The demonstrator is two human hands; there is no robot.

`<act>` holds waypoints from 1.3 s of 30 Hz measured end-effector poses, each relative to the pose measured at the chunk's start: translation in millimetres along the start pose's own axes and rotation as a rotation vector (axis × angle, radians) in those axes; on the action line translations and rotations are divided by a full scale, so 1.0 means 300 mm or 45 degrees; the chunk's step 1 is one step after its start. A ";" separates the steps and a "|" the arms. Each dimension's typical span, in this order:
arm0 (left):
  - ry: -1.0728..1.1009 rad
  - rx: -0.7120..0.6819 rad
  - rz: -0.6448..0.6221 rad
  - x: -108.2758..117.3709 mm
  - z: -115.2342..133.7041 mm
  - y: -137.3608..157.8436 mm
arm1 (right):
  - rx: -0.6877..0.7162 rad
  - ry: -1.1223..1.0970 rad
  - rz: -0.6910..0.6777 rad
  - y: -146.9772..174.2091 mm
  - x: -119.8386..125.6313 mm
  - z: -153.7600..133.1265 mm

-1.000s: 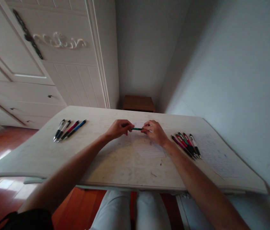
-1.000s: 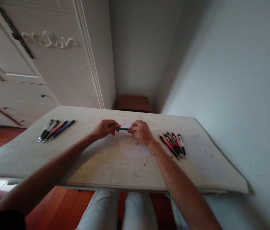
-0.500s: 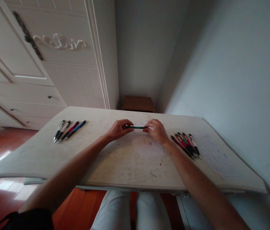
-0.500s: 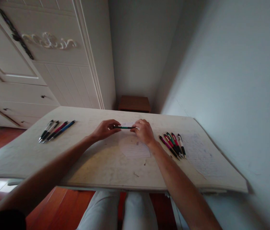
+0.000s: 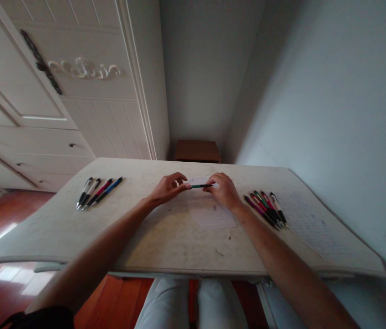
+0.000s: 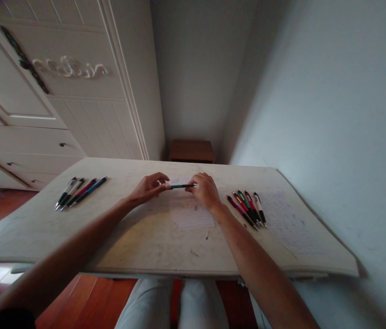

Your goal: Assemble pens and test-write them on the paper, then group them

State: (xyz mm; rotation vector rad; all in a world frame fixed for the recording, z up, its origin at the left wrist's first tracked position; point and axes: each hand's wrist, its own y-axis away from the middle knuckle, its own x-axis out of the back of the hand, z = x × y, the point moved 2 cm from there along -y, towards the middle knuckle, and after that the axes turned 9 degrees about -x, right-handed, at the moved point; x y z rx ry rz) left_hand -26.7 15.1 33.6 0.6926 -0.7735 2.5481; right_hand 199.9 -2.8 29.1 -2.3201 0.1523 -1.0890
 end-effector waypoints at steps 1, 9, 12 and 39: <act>0.035 -0.033 0.017 0.001 0.000 -0.002 | -0.005 -0.004 0.002 0.000 0.000 0.003; -0.029 -0.014 0.097 0.007 -0.001 -0.003 | 0.066 -0.100 -0.124 -0.003 -0.007 -0.006; -0.078 0.077 0.096 0.008 -0.004 0.003 | 0.105 -0.131 -0.122 -0.005 -0.002 -0.017; 0.302 0.170 0.086 0.012 -0.031 0.004 | 0.059 -0.362 0.046 -0.015 0.012 -0.015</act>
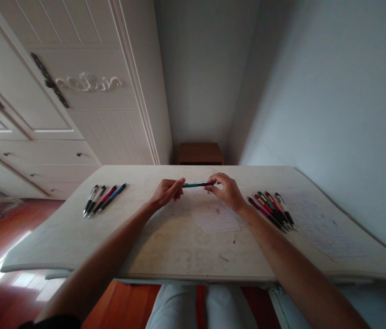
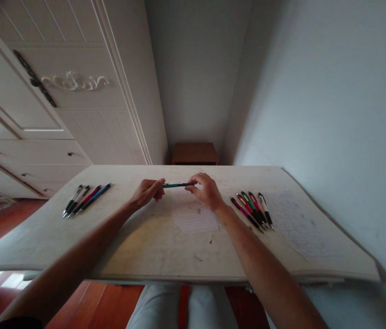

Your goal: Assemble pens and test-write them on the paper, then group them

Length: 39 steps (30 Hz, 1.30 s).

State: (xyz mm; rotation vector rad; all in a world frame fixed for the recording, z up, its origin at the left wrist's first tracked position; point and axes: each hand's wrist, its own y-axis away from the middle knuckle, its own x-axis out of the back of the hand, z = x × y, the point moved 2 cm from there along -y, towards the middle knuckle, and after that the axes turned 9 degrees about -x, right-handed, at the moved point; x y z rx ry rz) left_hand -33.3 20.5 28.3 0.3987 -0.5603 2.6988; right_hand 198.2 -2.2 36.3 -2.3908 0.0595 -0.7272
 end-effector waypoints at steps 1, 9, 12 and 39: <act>0.007 -0.023 0.000 0.001 0.001 -0.001 | 0.000 -0.012 -0.021 0.001 0.000 -0.002; 0.069 -0.181 0.028 0.002 0.007 -0.011 | -0.076 -0.060 -0.111 0.004 0.009 -0.016; 0.042 -0.184 0.007 -0.005 0.000 -0.013 | -0.125 -0.094 -0.125 0.003 0.007 -0.013; -0.205 -0.248 0.086 -0.007 0.026 -0.004 | -0.453 -0.345 -0.119 0.008 0.008 0.002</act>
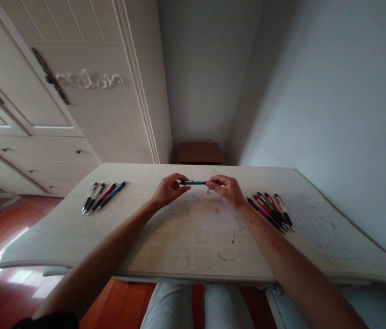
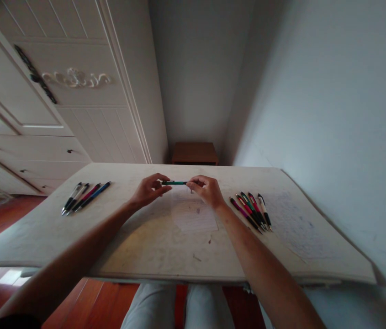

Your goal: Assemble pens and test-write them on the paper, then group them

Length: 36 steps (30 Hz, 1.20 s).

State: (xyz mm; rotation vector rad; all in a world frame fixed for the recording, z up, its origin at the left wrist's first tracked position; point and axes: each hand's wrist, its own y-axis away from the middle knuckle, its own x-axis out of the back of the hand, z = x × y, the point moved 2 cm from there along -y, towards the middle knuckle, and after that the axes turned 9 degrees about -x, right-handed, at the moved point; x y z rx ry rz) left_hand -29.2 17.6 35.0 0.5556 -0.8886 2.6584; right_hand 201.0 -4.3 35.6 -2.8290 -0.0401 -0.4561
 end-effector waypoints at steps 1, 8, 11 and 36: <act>-0.015 0.008 -0.018 0.000 -0.001 -0.001 | -0.010 0.003 -0.007 0.000 0.000 0.001; -0.063 0.161 -0.070 -0.004 -0.022 0.016 | 0.065 0.020 -0.002 -0.001 -0.008 0.008; -0.001 0.156 -0.108 -0.006 -0.021 0.016 | 0.052 0.025 -0.013 -0.003 -0.010 0.012; -0.190 0.050 -0.107 0.027 -0.057 -0.011 | 0.091 0.192 0.009 -0.050 0.052 0.085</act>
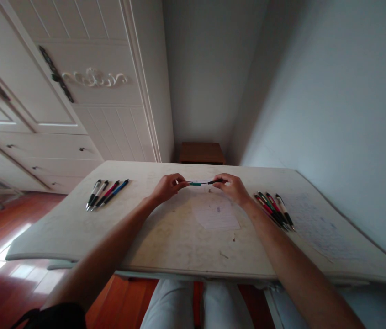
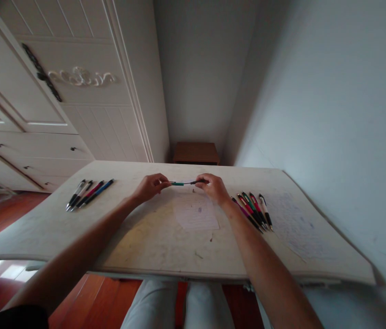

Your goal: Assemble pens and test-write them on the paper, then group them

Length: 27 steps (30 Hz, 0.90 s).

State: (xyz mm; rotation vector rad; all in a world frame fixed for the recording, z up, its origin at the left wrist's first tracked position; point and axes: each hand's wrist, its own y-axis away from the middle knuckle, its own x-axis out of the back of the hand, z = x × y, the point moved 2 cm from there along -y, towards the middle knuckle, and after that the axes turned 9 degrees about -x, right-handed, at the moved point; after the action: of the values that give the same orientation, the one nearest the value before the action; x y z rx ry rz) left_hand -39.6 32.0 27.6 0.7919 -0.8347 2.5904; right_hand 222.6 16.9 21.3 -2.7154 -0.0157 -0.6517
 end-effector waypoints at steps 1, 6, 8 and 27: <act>-0.022 -0.013 -0.003 0.002 -0.007 -0.001 | 0.008 0.034 0.011 -0.004 0.006 0.009; -0.100 -0.074 0.008 0.006 -0.038 0.000 | 0.032 0.135 0.044 -0.017 0.026 0.043; -0.120 -0.103 0.026 0.010 -0.046 -0.001 | 0.036 0.167 0.061 -0.020 0.032 0.049; -0.267 -0.248 0.054 0.041 -0.054 -0.006 | 0.017 0.099 0.110 -0.024 0.053 0.072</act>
State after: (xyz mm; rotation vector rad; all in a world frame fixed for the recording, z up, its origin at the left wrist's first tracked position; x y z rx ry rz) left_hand -55.4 44.7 24.5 1.0072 -1.1558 2.4420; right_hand 245.7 29.8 12.8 -2.6587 0.1156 -0.7286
